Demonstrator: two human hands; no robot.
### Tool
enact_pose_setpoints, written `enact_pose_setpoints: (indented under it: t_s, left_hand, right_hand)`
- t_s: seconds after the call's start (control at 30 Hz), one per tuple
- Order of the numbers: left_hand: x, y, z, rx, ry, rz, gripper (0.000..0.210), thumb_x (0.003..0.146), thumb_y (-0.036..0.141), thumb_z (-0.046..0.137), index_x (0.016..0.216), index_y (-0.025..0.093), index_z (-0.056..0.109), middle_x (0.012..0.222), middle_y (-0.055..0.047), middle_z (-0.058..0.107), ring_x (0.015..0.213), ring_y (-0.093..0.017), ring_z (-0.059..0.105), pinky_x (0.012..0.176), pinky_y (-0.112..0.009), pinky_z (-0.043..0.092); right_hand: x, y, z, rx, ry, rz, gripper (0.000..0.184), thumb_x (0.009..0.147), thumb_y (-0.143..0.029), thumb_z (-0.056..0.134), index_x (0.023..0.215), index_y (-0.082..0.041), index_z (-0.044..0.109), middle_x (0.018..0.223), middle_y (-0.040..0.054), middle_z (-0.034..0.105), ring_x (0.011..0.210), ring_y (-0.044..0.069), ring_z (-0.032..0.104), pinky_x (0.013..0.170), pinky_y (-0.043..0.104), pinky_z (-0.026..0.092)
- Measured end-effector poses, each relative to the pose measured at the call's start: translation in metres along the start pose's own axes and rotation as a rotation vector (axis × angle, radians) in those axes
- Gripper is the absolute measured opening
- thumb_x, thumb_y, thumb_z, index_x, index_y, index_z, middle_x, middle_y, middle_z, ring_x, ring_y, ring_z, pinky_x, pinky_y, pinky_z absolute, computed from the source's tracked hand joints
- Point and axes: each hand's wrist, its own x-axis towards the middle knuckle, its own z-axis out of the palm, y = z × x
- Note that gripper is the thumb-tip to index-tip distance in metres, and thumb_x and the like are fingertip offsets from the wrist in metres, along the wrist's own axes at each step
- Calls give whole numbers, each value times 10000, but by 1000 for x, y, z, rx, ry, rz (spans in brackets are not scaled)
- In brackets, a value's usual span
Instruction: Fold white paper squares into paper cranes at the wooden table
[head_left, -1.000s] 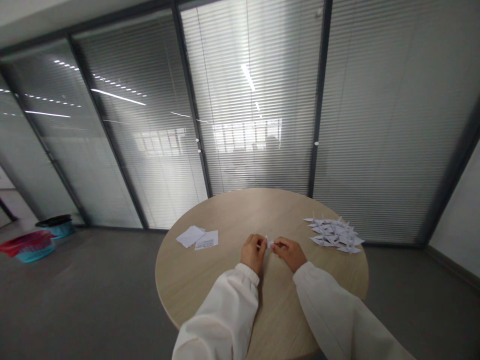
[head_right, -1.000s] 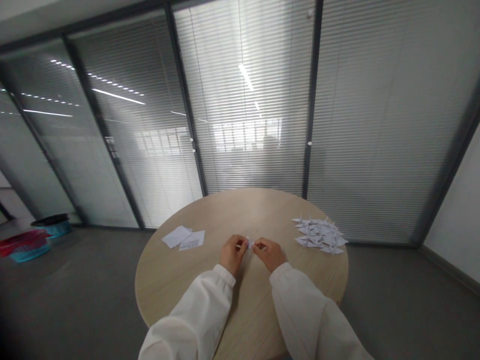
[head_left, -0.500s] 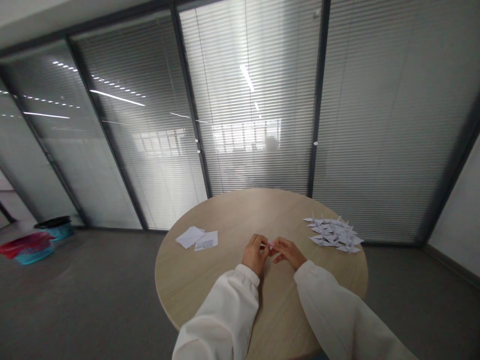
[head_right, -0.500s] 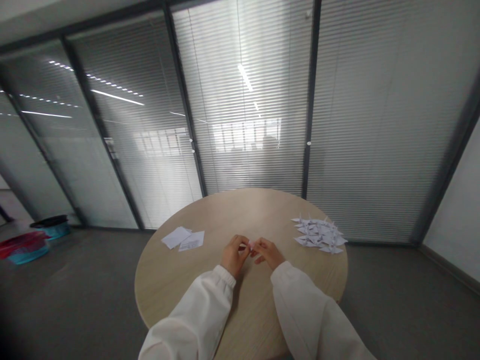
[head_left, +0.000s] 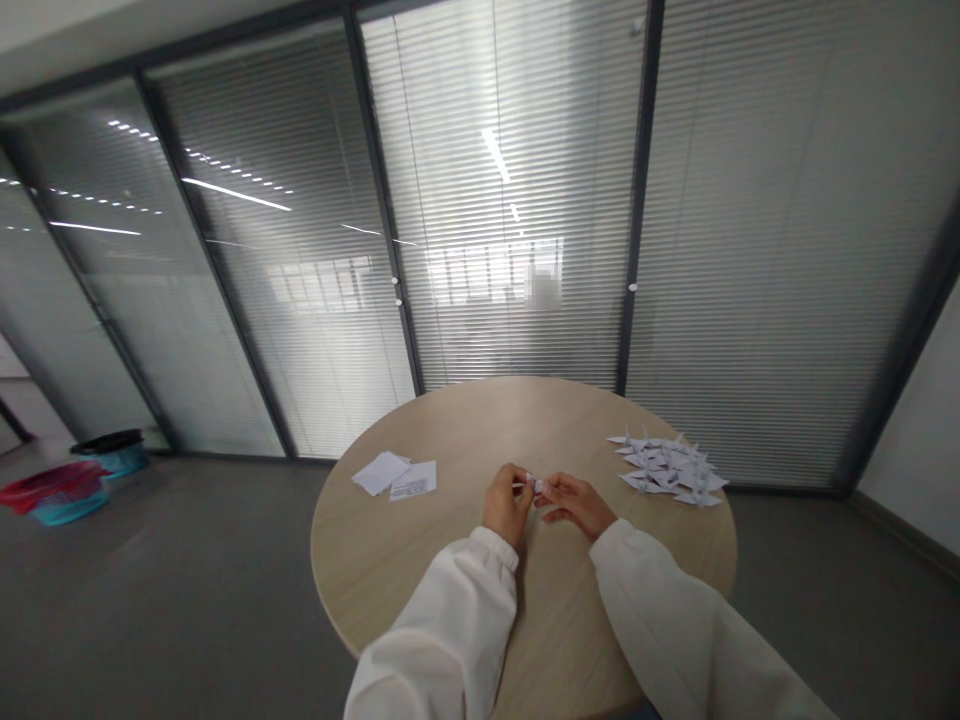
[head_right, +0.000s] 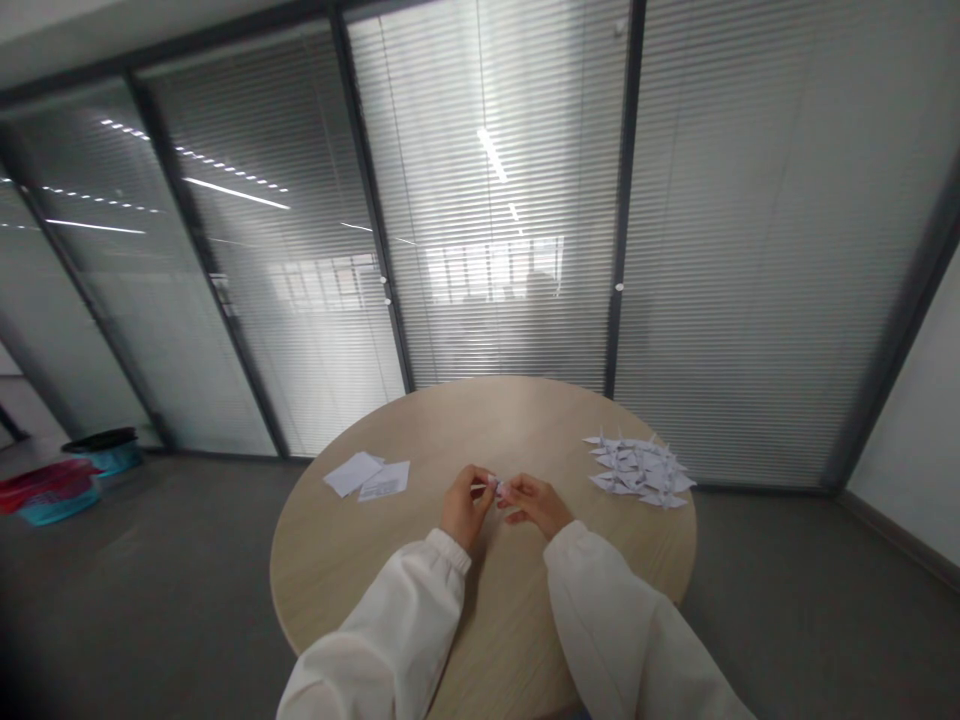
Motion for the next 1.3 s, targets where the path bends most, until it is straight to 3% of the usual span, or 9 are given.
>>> enact_pose_setpoints:
  t_s: [0.2, 0.43, 0.67, 0.87, 1.03, 1.3]
  left_hand:
    - [1, -3, 1, -30, 23, -46, 91, 733, 267, 527, 739, 178, 512, 737, -2, 575, 672, -107, 571, 631, -245, 499]
    - [4, -9, 1, -10, 90, -106, 138, 734, 305, 518, 688, 178, 488, 684, 3, 583, 663, -117, 569, 604, -231, 463]
    - [0, 0, 1, -14, -46, -31, 139, 752, 314, 500, 723, 179, 516, 708, 1, 574, 653, -109, 566, 626, -243, 486]
    - [-2, 3, 1, -31, -47, 1, 126, 756, 302, 498, 742, 180, 527, 727, -2, 578, 684, -109, 570, 677, -257, 495]
    - [0, -2, 2, -34, -32, -30, 134, 734, 289, 528, 800, 180, 569, 732, -11, 584, 693, -115, 571, 665, -244, 484]
    - [6, -8, 4, -153, 5, -185, 224, 705, 366, 542, 644, 156, 587, 620, -12, 570, 616, -127, 546, 597, -238, 469]
  right_hand:
    - [2, 3, -3, -12, -8, -13, 333, 616, -456, 655, 754, -157, 611, 742, 25, 621, 767, 171, 611, 586, 260, 519]
    - [1, 1, 0, -84, 70, -36, 298, 590, -437, 652, 642, -150, 589, 666, 10, 631, 674, 148, 603, 570, 265, 517]
    - [1, 4, 4, -197, 20, -16, 282, 637, -431, 596, 658, -158, 531, 617, -4, 610, 555, 118, 573, 420, 202, 452]
    - [3, 10, -1, -277, 8, -54, 253, 683, -401, 563, 704, -149, 576, 640, 4, 613, 486, 84, 525, 349, 153, 333]
    - [6, 13, -6, -308, 2, -115, 237, 679, -383, 568, 692, -150, 606, 547, -24, 578, 413, 63, 454, 376, 168, 332]
    - [7, 15, -6, -286, 38, -135, 180, 639, -327, 599, 695, -155, 604, 486, -48, 536, 391, 66, 431, 378, 173, 328]
